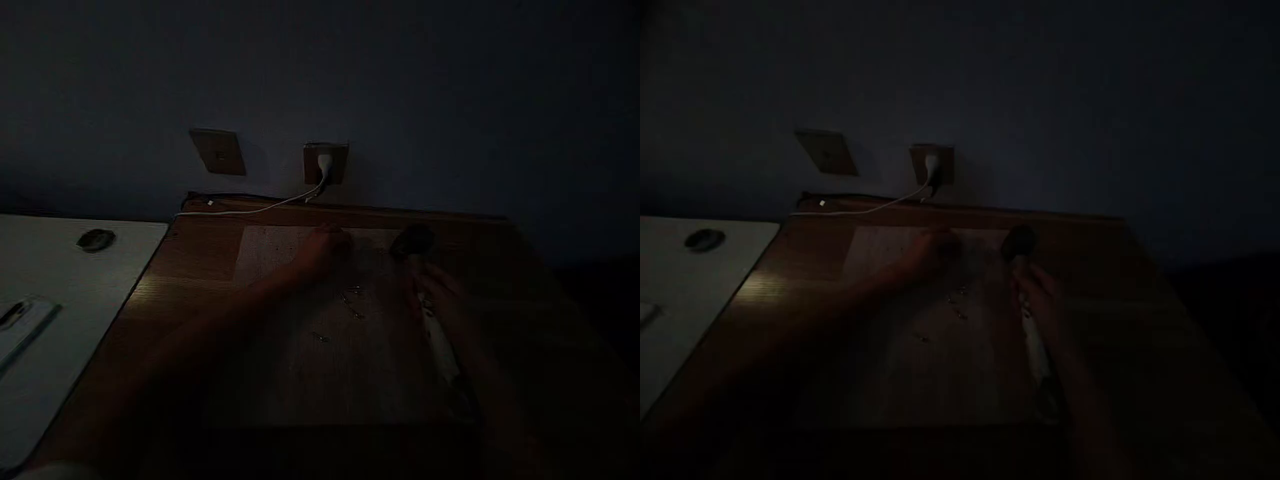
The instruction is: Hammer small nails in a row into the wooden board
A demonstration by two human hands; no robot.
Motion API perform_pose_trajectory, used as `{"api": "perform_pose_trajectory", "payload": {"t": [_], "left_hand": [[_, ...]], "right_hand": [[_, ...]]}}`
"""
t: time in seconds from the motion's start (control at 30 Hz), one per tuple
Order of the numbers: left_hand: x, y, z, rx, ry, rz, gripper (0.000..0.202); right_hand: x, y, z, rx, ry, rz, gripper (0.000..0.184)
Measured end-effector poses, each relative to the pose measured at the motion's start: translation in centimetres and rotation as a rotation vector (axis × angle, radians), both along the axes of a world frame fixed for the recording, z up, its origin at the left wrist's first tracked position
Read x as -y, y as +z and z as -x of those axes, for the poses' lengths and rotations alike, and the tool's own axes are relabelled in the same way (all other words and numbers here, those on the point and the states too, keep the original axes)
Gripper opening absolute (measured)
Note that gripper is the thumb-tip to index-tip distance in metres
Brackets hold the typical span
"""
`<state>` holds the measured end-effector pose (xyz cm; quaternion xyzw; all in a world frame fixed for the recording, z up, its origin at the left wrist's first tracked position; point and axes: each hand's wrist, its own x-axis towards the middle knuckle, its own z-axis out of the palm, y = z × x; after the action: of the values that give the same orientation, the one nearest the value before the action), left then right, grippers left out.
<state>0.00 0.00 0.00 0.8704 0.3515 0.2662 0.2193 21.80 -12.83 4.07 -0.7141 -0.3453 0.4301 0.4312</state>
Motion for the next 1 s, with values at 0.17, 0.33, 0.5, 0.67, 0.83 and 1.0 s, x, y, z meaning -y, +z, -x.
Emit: {"api": "perform_pose_trajectory", "payload": {"t": [0.17, 0.33, 0.5, 0.67, 0.83, 1.0], "left_hand": [[-0.1, -0.2, -0.1, 0.02, 0.007, 0.077, 0.019], [0.1, -0.4, 0.0, 0.096, 0.043, 0.188, 0.042], [-0.1, -0.8, -0.1, 0.164, 0.043, 0.195, 0.043], [-0.1, -1.1, -0.1, 0.149, 0.056, 0.194, 0.039], [-0.3, -1.6, -0.2, 0.14, 0.045, 0.153, 0.045], [-0.3, 0.2, 0.7, 0.034, -0.03, 0.077, 0.031]], "right_hand": [[0.3, 0.6, 0.7, 0.001, 0.039, -0.12, 0.037], [-0.2, 1.0, 3.1, -0.115, 0.151, -0.108, 0.037], [-0.8, 0.3, 5.4, -0.107, 0.273, -0.094, 0.036], [-1.0, -0.2, 6.0, -0.098, 0.267, -0.056, 0.038], [-0.8, 0.1, 5.9, -0.083, 0.283, -0.083, 0.04], [0.9, 0.4, 4.4, -0.09, 0.2, -0.008, 0.039]]}}
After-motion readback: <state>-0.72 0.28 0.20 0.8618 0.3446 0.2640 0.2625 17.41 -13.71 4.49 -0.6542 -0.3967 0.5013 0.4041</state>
